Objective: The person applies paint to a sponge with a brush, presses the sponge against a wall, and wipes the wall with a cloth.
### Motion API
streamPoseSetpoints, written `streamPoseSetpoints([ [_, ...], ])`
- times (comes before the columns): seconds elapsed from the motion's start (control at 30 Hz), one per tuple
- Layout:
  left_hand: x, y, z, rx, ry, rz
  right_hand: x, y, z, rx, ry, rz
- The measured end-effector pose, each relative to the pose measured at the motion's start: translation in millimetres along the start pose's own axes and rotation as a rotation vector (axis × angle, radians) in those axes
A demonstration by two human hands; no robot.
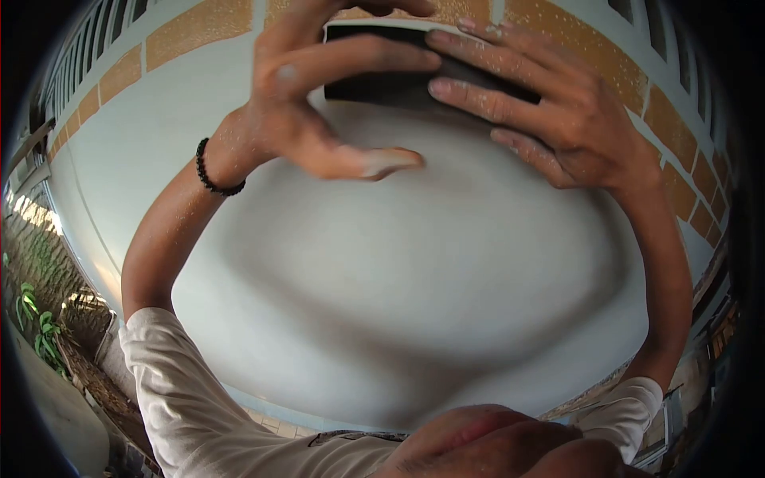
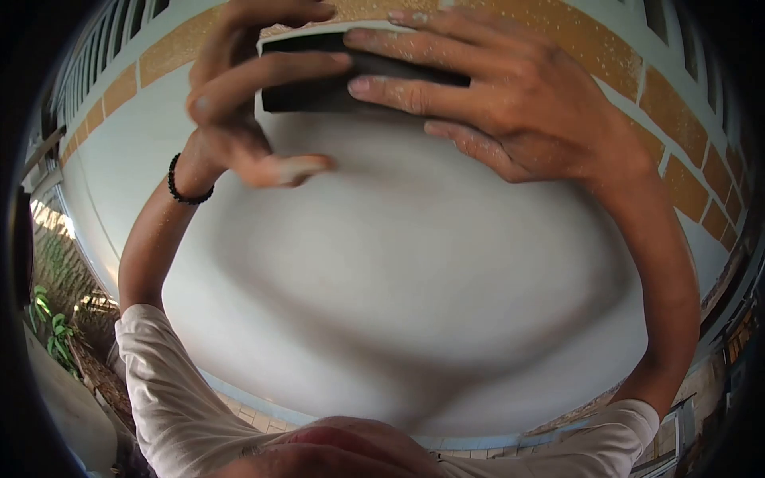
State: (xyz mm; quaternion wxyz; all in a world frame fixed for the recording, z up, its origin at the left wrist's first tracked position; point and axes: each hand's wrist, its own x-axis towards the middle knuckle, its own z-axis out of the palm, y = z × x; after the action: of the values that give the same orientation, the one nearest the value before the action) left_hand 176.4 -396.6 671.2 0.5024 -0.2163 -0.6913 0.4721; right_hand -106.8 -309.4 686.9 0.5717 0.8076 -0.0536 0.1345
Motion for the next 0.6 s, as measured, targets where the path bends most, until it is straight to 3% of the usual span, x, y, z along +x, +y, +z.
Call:
streamPoseSetpoints([
  [0.1,18.7,21.6,-48.3,0.089,0.091,-0.083,0.3,-3.1,-2.6,-0.014,-0.046,0.040],
  [0.13,32.4,3.0,-61.6,0.017,0.189,0.144,0.5,-3.2,-3.6,-0.026,-0.056,0.036],
  [0.2,44.5,18.7,-81.0,-0.011,0.418,0.013,-1.7,-2.8,-6.2,-0.019,-0.068,0.044],
  [0.23,52.3,22.0,-83.6,0.021,0.424,0.010,-3.3,-2.7,-7.4,-0.020,-0.077,0.045],
  [0.43,88.0,39.2,-47.4,0.059,-0.045,0.121,2.9,-8.9,-16.4,-0.059,-0.120,0.067],
  [0.6,57.4,37.4,7.7,-0.099,-0.407,0.126,7.6,-21.0,-9.4,0.078,-0.003,0.266],
])
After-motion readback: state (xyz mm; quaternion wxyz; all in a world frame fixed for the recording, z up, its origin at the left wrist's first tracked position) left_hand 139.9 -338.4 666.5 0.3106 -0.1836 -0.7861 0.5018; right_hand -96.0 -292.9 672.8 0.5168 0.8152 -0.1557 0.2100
